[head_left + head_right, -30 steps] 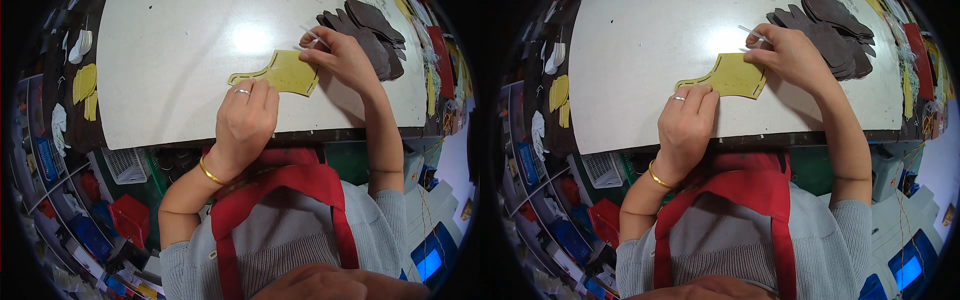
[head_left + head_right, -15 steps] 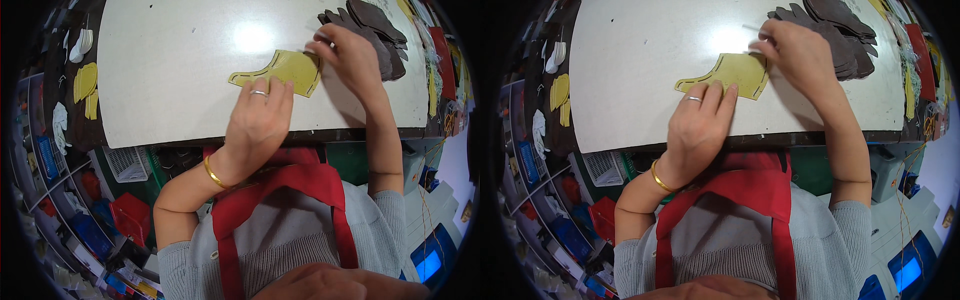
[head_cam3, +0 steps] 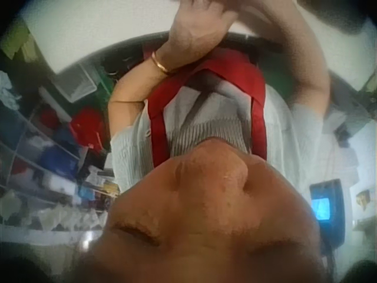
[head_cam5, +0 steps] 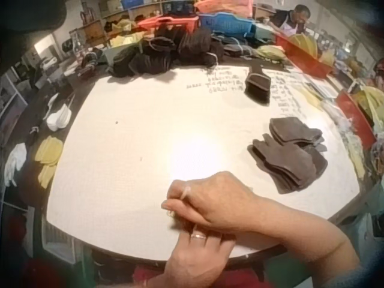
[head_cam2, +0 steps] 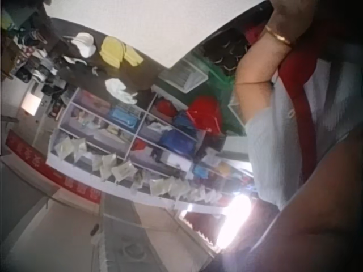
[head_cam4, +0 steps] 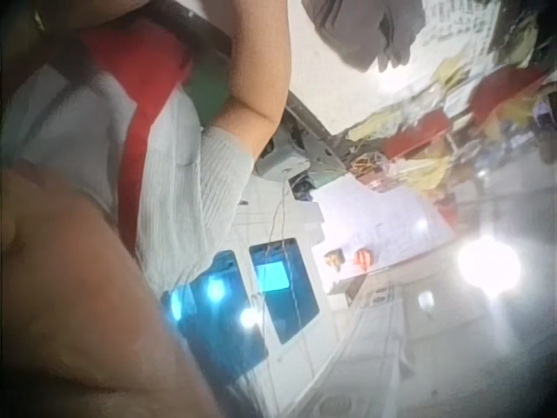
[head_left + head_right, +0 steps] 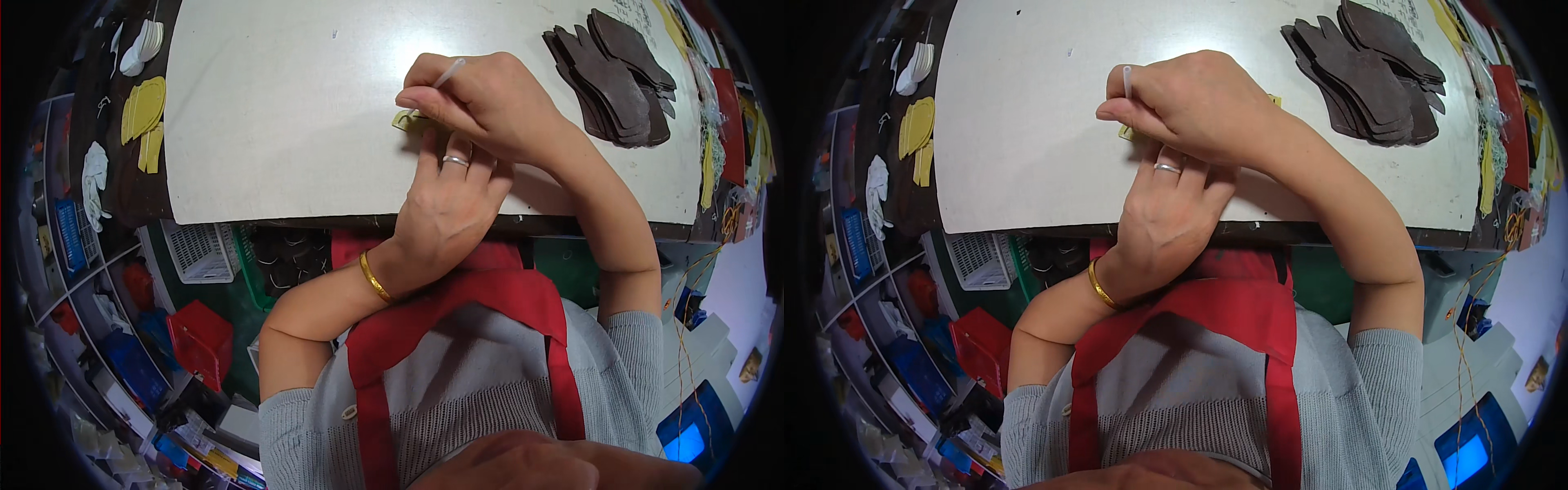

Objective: The person removes an elastic band from a stack of leather pieces, marks each piece using a template and a marking pen, and then gathers and ties the stack back together with the elastic band.

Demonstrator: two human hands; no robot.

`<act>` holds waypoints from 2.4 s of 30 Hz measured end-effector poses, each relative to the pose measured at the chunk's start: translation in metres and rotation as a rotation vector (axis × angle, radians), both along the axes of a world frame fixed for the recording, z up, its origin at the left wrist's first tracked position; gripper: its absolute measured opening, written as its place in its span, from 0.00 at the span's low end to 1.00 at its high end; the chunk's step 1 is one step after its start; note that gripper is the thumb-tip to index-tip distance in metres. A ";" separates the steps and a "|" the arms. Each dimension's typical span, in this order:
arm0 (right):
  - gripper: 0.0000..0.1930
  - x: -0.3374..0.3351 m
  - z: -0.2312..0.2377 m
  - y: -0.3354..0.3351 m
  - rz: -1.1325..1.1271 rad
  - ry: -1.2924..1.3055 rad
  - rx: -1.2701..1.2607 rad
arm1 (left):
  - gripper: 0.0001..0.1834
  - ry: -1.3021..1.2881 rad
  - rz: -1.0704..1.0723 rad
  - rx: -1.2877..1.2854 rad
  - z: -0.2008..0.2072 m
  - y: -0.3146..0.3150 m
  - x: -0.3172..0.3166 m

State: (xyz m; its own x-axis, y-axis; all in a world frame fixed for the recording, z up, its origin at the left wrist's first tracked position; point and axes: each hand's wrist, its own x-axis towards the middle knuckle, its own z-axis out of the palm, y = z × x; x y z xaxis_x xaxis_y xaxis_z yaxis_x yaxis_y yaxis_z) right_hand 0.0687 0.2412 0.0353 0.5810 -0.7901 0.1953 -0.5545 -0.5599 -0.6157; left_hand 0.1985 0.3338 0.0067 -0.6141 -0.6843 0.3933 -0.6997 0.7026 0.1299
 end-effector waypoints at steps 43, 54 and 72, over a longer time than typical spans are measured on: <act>0.11 -0.080 0.006 0.040 -0.535 -0.133 -0.269 | 0.17 -0.112 -0.013 -0.011 0.018 -0.021 -0.005; 0.11 -0.160 0.031 0.058 -0.776 0.126 0.080 | 0.10 0.146 -0.333 0.006 0.021 -0.053 -0.027; 0.17 -0.256 0.013 0.085 -1.198 -0.176 0.336 | 0.47 -0.145 -0.461 0.398 0.051 -0.146 -0.159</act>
